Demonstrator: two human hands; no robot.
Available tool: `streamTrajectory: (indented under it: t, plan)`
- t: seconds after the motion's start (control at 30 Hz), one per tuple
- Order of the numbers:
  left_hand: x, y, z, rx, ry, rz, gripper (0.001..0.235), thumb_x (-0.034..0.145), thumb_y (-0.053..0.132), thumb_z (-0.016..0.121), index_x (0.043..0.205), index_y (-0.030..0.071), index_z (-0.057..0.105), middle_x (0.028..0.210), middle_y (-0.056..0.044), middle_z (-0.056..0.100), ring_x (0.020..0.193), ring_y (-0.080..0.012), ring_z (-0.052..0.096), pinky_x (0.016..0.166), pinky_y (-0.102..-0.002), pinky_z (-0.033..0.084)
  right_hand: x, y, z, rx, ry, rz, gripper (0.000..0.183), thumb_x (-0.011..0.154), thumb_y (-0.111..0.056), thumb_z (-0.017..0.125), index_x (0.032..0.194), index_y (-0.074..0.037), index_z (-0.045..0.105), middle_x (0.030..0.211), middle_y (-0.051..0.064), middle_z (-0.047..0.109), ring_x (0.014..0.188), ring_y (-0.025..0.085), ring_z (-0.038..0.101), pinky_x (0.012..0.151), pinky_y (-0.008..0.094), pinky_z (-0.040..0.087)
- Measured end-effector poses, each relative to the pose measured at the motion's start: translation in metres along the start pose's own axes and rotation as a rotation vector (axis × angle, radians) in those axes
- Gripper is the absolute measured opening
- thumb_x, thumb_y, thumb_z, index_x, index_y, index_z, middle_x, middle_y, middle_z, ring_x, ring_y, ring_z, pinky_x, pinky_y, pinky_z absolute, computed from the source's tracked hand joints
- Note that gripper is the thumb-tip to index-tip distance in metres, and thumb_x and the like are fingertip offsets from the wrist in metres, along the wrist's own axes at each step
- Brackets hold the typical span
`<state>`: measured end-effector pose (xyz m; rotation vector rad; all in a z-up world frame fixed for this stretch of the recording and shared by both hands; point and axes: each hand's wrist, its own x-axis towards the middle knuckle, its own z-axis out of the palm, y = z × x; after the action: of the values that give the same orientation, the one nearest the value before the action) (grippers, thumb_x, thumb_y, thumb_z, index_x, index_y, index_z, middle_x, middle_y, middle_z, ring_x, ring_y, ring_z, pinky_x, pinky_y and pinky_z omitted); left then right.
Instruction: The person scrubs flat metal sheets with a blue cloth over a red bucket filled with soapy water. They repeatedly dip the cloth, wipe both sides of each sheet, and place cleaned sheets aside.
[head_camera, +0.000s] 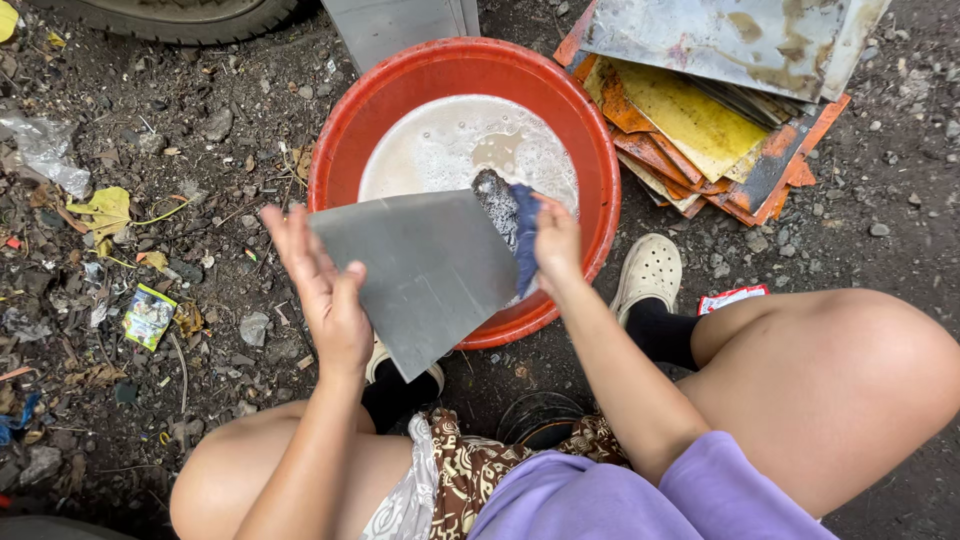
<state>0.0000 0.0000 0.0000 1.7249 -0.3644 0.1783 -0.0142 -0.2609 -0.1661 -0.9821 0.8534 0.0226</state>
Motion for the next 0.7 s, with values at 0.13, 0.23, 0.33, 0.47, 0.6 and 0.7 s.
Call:
streamTrajectory:
  t: [0.13, 0.23, 0.33, 0.47, 0.6, 0.7]
  plan:
    - [-0.004, -0.015, 0.005, -0.118, 0.262, -0.365, 0.056, 0.108, 0.011, 0.051, 0.158, 0.005, 0.028, 0.163, -0.014, 0.022, 0.151, -0.024, 0.028, 0.125, -0.036, 0.025, -0.064, 0.008, 0.075, -0.302, -0.164, -0.461, 0.039, 0.105, -0.029, 0.052, 0.138, -0.012, 0.065, 0.122, 0.01, 0.065, 0.106, 0.021, 0.062, 0.096, 0.034, 0.052]
    - [-0.001, -0.022, 0.006, -0.021, 0.2, -0.607, 0.036, 0.108, 0.013, 0.047, 0.142, 0.0, 0.049, 0.136, -0.016, 0.061, 0.126, -0.023, 0.056, 0.111, -0.036, 0.043, -0.12, 0.028, 0.11, -0.509, -0.341, -0.881, 0.04, 0.106, -0.028, 0.059, 0.142, -0.011, 0.061, 0.126, 0.014, 0.059, 0.116, 0.03, 0.06, 0.102, 0.039, 0.049]
    - [-0.003, -0.034, -0.004, 0.055, 0.158, -0.55, 0.04, 0.096, -0.001, 0.056, 0.135, -0.001, 0.046, 0.127, -0.013, 0.063, 0.118, -0.0215, 0.062, 0.106, -0.036, 0.046, -0.108, 0.044, 0.119, -0.645, -0.324, -1.012, 0.033, 0.1, -0.025, 0.065, 0.131, -0.016, 0.07, 0.123, 0.015, 0.061, 0.113, 0.034, 0.059, 0.102, 0.043, 0.048]
    - [-0.012, -0.05, -0.024, 0.084, 0.171, -0.567, 0.052, 0.087, -0.007, 0.062, 0.135, -0.001, 0.043, 0.13, -0.016, 0.061, 0.121, -0.0218, 0.06, 0.106, -0.034, 0.045, -0.022, 0.049, 0.093, -0.809, -0.077, -0.881, 0.023, 0.098, -0.02, 0.062, 0.117, -0.011, 0.073, 0.107, 0.016, 0.061, 0.101, 0.036, 0.06, 0.091, 0.045, 0.049]
    - [-0.007, -0.058, -0.032, 0.107, 0.166, -0.541, 0.045, 0.09, -0.005, 0.065, 0.13, -0.002, 0.044, 0.128, -0.018, 0.062, 0.121, -0.023, 0.06, 0.109, -0.034, 0.043, 0.006, 0.054, 0.089, -0.915, 0.041, -0.806, 0.017, 0.103, -0.02, 0.062, 0.102, -0.005, 0.07, 0.099, 0.015, 0.062, 0.09, 0.037, 0.064, 0.081, 0.047, 0.052]
    - [-0.005, -0.05, -0.028, 0.282, 0.155, -0.563, 0.051, 0.084, -0.006, 0.066, 0.129, 0.0, 0.043, 0.128, -0.016, 0.061, 0.121, -0.0208, 0.059, 0.104, -0.033, 0.042, -0.017, 0.052, 0.116, -0.805, -0.041, -0.94, 0.014, 0.101, -0.015, 0.059, 0.1, -0.006, 0.07, 0.098, 0.015, 0.061, 0.092, 0.038, 0.063, 0.082, 0.047, 0.052]
